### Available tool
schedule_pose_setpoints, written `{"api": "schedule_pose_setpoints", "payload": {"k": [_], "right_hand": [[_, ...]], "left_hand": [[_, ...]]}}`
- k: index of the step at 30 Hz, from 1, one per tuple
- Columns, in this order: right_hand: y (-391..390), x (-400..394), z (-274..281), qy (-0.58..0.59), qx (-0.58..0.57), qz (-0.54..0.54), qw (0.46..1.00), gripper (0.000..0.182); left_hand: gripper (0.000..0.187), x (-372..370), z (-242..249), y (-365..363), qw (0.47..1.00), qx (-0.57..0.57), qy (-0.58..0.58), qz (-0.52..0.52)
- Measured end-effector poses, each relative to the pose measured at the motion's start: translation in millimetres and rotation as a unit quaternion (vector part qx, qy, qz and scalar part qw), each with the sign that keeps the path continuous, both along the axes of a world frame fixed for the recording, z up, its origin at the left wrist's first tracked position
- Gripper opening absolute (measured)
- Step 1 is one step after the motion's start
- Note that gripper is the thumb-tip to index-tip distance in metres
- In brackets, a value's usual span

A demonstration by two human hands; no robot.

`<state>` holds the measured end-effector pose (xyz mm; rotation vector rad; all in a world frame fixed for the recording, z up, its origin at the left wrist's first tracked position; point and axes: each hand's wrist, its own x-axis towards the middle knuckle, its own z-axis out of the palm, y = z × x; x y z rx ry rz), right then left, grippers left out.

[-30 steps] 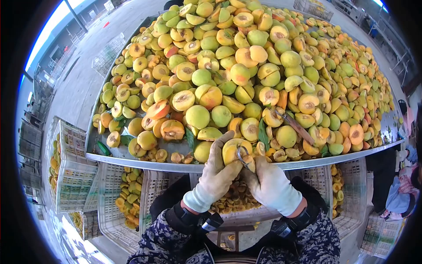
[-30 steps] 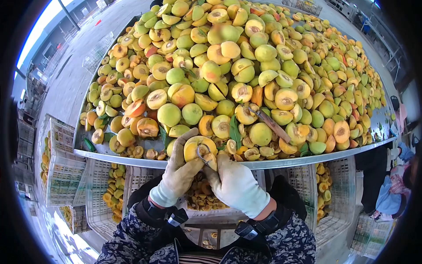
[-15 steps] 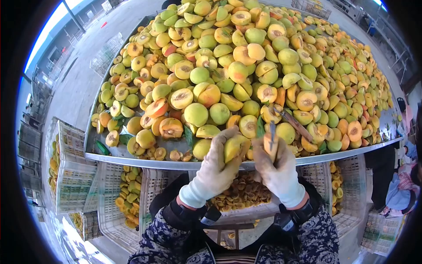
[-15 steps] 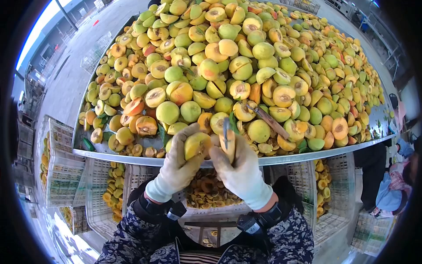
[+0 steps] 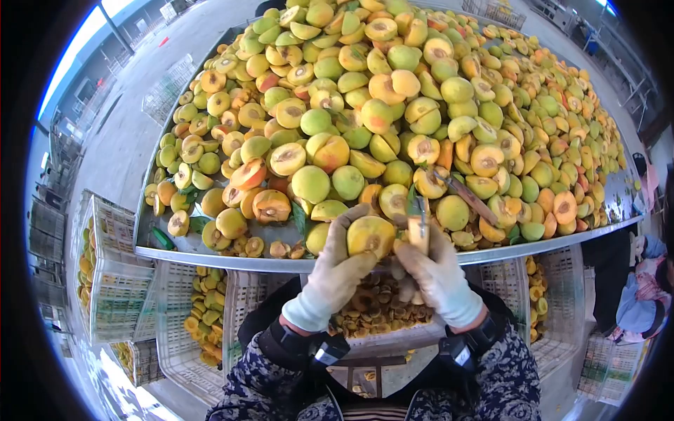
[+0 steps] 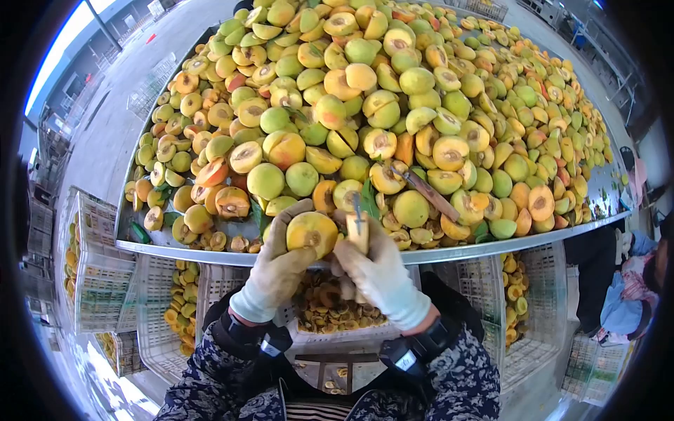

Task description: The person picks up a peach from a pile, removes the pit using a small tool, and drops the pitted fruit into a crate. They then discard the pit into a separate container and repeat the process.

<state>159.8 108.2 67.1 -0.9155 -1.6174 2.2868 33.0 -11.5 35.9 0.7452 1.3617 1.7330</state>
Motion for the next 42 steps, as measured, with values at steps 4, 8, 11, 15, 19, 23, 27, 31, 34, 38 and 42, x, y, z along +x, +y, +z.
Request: {"api": "schedule_pose_setpoints", "payload": {"k": [4, 8, 11, 15, 19, 23, 27, 31, 34, 38, 42], "right_hand": [[7.0, 13.7, -17.8, 0.082, 0.374, 0.059, 0.922, 0.033], [-7.9, 6.4, -24.3, 0.067, 0.490, 0.079, 0.865, 0.026], [-10.4, 1.3, -32.2, 0.052, 0.528, 0.080, 0.844, 0.024], [-19.4, 1.6, -37.9, 0.013, 0.548, 0.087, 0.832, 0.027], [-17.9, 3.5, -44.6, 0.016, 0.558, 0.123, 0.821, 0.030], [-17.8, 1.8, -37.7, -0.012, 0.548, 0.148, 0.823, 0.030], [-19.1, 3.9, -39.7, -0.038, 0.524, 0.186, 0.831, 0.028], [-12.1, 3.3, -41.3, 0.025, 0.496, 0.129, 0.858, 0.023], [-8.7, 1.3, -28.9, 0.037, 0.401, 0.104, 0.909, 0.022], [-13.8, 1.7, -27.7, -0.014, 0.429, 0.161, 0.889, 0.022], [-8.0, 3.4, -38.9, -0.004, 0.390, 0.199, 0.899, 0.025]], "left_hand": [[0.063, -14.3, -0.7, -4.9, 0.983, 0.060, -0.171, 0.004], [0.065, -10.1, -1.7, -7.4, 0.993, 0.030, -0.118, -0.008], [0.064, -3.8, -2.7, -4.4, 0.994, 0.042, -0.100, -0.004], [0.065, 4.8, -12.4, -6.1, 0.995, 0.002, 0.093, 0.029], [0.064, 1.9, -9.9, -9.7, 0.945, -0.048, 0.318, 0.057], [0.062, -13.6, 4.8, -12.8, 0.962, -0.071, 0.265, -0.005], [0.060, -27.5, 5.4, -10.8, 0.940, -0.160, 0.286, -0.094], [0.066, -19.5, 5.2, -0.9, 0.980, -0.090, 0.158, -0.084], [0.062, 1.4, -17.4, 1.6, 0.889, 0.038, 0.450, 0.076], [0.051, -6.4, -13.6, 0.8, 0.939, -0.054, 0.338, 0.032], [0.049, -17.6, -0.5, -3.5, 0.958, -0.115, 0.255, -0.060]]}}
